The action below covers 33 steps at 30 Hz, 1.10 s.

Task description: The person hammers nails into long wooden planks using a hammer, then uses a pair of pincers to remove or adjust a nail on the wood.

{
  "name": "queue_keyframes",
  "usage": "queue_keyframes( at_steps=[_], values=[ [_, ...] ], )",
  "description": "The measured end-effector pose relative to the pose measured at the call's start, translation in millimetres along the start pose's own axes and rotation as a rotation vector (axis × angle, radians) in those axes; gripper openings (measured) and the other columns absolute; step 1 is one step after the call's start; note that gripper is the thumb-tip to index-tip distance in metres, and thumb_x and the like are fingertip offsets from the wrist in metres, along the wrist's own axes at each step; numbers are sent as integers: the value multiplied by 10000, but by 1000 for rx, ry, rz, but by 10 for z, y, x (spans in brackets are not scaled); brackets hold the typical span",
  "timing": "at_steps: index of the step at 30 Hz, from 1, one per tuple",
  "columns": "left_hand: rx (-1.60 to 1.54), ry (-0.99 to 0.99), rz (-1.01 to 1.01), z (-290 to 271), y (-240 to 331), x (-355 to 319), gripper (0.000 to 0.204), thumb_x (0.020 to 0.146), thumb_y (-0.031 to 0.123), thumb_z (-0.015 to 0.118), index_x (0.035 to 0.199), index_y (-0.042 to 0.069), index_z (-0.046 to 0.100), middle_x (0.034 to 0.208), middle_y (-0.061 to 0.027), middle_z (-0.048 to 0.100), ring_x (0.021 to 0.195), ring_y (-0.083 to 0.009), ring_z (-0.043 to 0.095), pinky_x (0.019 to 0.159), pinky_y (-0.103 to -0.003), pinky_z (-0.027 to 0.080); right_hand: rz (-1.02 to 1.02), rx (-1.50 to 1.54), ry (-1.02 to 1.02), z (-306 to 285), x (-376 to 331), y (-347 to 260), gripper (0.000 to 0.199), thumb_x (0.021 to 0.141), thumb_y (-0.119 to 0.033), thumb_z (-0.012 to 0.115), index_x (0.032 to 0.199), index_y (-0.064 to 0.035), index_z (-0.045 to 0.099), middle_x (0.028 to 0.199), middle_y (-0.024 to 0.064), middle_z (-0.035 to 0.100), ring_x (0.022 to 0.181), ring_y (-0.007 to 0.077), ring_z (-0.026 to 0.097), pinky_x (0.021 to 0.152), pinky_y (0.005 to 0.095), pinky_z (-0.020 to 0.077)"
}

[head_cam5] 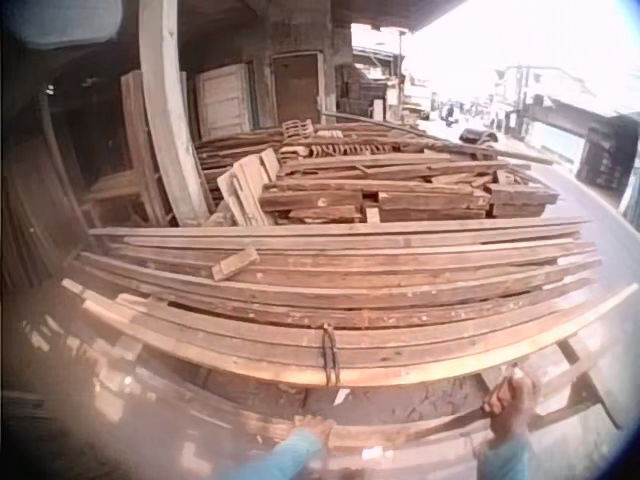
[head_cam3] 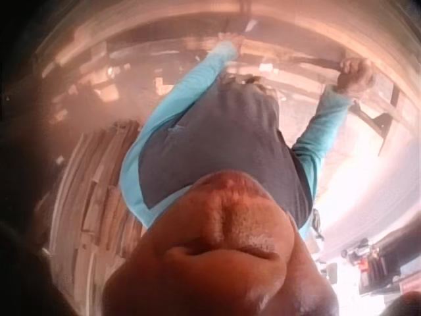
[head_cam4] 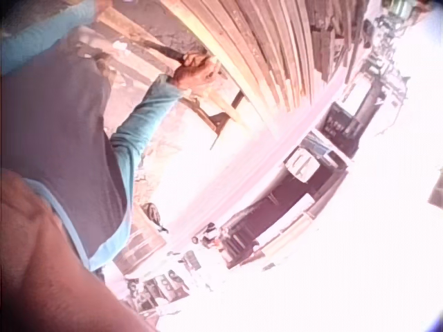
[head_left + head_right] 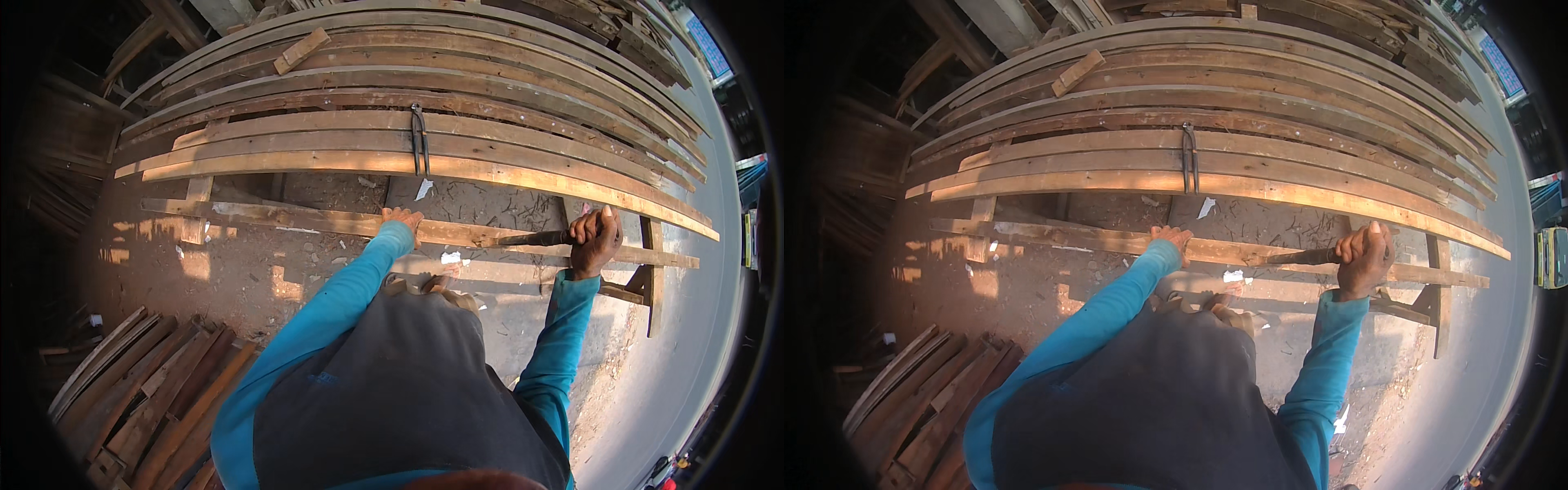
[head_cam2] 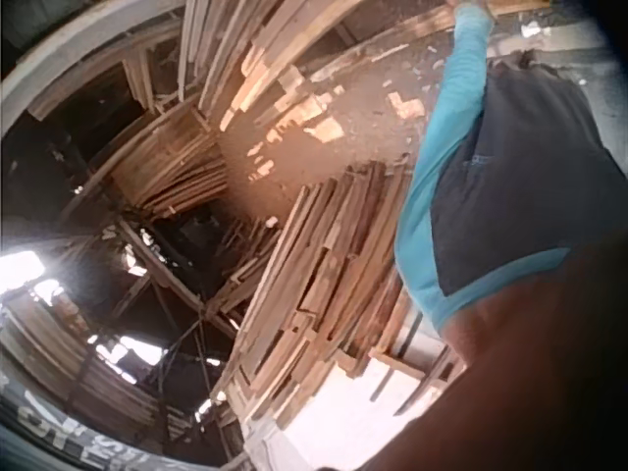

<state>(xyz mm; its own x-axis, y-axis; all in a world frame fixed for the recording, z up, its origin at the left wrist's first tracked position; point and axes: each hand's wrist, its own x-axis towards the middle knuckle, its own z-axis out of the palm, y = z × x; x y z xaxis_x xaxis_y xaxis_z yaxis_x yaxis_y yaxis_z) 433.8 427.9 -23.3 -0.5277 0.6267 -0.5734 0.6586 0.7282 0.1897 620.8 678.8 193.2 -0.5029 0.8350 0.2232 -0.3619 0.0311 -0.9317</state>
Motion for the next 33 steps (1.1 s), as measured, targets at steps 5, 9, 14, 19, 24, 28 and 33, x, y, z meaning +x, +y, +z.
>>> queue_keyframes(
  at_steps=[5,9,14,19,24,28,33],
  values=[
    [15,85,-1,113,-124,-47,649,683,353,852,1258,228,577,1283,-91,604,1253,-305,498,1012,-499,320,-60,-53,-170,236,-183,-69,401,1014,-212,477,638,-140,358,474,-6,362,390,61,347,398,225,331],
    [-11,83,10,73,40,63,668,691,369,847,1288,246,574,1275,-55,612,1237,-279,520,1014,-496,332,109,27,-70,-252,251,78,339,970,-228,495,669,-116,386,539,-15,313,444,112,319,481,300,371],
    [56,75,-55,119,-26,39,709,694,379,848,1327,238,562,1277,-39,611,1254,-272,512,1043,-490,331,69,-5,-67,65,155,52,386,941,-210,591,626,-114,390,519,-22,367,440,113,380,490,286,386],
    [64,72,26,-59,171,116,662,694,370,858,1274,215,580,1255,-61,618,1247,-279,520,1049,-482,335,217,161,257,-1521,637,281,424,941,-294,488,583,-182,290,532,-25,256,491,131,332,584,337,390],
    [89,58,-38,80,30,40,804,655,447,886,1349,242,537,1270,-66,612,1241,-284,530,1052,-514,334,117,259,269,-1292,401,226,398,956,-256,513,607,-134,363,539,6,298,475,156,355,531,354,401],
    [-129,294,270,33,450,96,862,669,338,885,1422,190,494,1310,-93,579,1251,-312,519,1050,-507,386,54,264,409,-1268,272,121,337,950,-220,526,668,-112,377,537,20,320,436,151,349,473,341,398],
    [-307,413,743,-54,1444,444,598,794,99,745,1353,96,533,1293,-157,565,1222,-371,513,1047,-443,423,55,278,466,-1153,153,6,323,967,-183,533,693,-109,380,558,8,347,453,123,364,469,303,393]
  ],
)
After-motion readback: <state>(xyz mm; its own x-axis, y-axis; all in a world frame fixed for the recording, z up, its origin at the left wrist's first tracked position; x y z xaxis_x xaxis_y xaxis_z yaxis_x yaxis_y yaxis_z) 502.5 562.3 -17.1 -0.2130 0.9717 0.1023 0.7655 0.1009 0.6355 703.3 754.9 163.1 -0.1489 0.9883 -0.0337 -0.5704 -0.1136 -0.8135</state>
